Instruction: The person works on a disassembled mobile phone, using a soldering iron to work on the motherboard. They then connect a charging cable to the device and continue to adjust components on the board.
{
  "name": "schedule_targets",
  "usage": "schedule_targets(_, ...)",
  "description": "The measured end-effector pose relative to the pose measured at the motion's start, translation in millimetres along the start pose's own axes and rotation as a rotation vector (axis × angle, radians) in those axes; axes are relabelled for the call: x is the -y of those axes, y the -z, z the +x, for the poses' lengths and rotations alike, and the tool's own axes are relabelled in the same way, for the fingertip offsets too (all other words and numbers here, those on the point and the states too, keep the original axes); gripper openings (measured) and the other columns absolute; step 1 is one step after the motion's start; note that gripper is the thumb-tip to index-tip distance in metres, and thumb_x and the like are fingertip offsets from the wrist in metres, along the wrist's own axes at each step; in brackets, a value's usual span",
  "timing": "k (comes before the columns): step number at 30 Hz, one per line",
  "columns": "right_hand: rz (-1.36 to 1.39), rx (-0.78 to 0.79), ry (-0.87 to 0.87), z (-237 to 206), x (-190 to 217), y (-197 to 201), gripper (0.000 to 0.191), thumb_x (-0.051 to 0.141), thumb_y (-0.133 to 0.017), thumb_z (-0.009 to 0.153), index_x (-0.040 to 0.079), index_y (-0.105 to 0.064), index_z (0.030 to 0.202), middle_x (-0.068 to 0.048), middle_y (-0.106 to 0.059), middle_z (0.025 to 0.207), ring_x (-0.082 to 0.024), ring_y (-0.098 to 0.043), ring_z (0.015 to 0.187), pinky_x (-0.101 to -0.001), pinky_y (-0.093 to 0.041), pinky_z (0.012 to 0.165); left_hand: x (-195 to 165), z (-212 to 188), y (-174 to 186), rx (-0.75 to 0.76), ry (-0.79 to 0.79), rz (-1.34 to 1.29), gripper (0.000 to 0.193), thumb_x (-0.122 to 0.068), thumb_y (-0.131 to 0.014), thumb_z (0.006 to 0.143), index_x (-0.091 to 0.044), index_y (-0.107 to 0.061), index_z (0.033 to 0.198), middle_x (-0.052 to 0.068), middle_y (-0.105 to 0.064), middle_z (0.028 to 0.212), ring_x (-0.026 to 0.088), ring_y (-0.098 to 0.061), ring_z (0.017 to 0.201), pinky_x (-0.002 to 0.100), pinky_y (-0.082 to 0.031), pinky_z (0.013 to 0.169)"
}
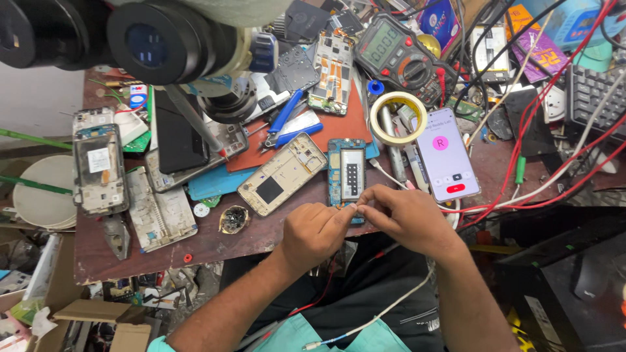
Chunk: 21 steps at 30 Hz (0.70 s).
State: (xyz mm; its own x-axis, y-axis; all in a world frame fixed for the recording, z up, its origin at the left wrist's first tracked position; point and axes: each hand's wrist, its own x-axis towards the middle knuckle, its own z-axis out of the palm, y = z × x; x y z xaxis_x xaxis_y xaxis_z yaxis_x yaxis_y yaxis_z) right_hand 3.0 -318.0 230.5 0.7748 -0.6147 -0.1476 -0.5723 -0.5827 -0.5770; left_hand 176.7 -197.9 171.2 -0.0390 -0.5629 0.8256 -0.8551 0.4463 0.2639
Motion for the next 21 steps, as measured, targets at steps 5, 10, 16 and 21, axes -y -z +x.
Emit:
schedule_targets(5,0.228,-0.089,-0.012,2.8,-14.4,-10.0,0.022,0.031,-0.069,0.092,0.014,-0.077,0.103,-0.001,-0.068,0.062,-0.01,-0.063,0.053,-0.028,-0.048,0.051,-2.6,0.6,-1.2,-0.021,0.096,-0.066,0.012,-0.005,-0.076,0.088,-0.004,-0.068,0.097,0.005,-0.061,0.072,0.023,-0.059,0.061,0.038,-0.044,0.055)
schedule_targets(10,0.919,-0.668,-0.036,16.4,-40.9,-38.7,0.024,0.025,-0.053,0.112,0.006,-0.062,0.123,0.0,-0.06,0.073,-0.005,-0.046,0.061,-0.0201,-0.036,0.056,1.5,-6.4,-7.0,-0.127,0.389,-0.201,0.006,-0.008,-0.067,0.091,-0.006,-0.062,0.092,0.007,-0.062,0.076,0.025,-0.063,0.066,0.038,-0.051,0.062)
schedule_targets(16,0.819,-0.77,0.231,33.7,-54.3,-85.6,0.016,0.016,-0.048,0.114,0.005,-0.053,0.125,-0.002,-0.061,0.083,-0.004,-0.042,0.065,-0.0194,-0.035,0.059,11.3,-11.9,-11.4,-0.153,0.533,-0.291,0.004,-0.005,-0.059,0.093,-0.003,-0.058,0.092,0.007,-0.06,0.07,0.02,-0.058,0.056,0.034,-0.045,0.054)
schedule_targets(21,0.858,-0.733,0.206,33.4,-58.8,-90.9,0.016,0.016,-0.045,0.114,0.005,-0.051,0.124,-0.004,-0.063,0.084,-0.003,-0.041,0.063,-0.0179,-0.035,0.058,9.9,-6.0,-12.8,-0.14,0.563,-0.22,0.006,-0.006,-0.062,0.094,-0.004,-0.065,0.09,0.006,-0.06,0.066,0.019,-0.059,0.056,0.034,-0.046,0.055)
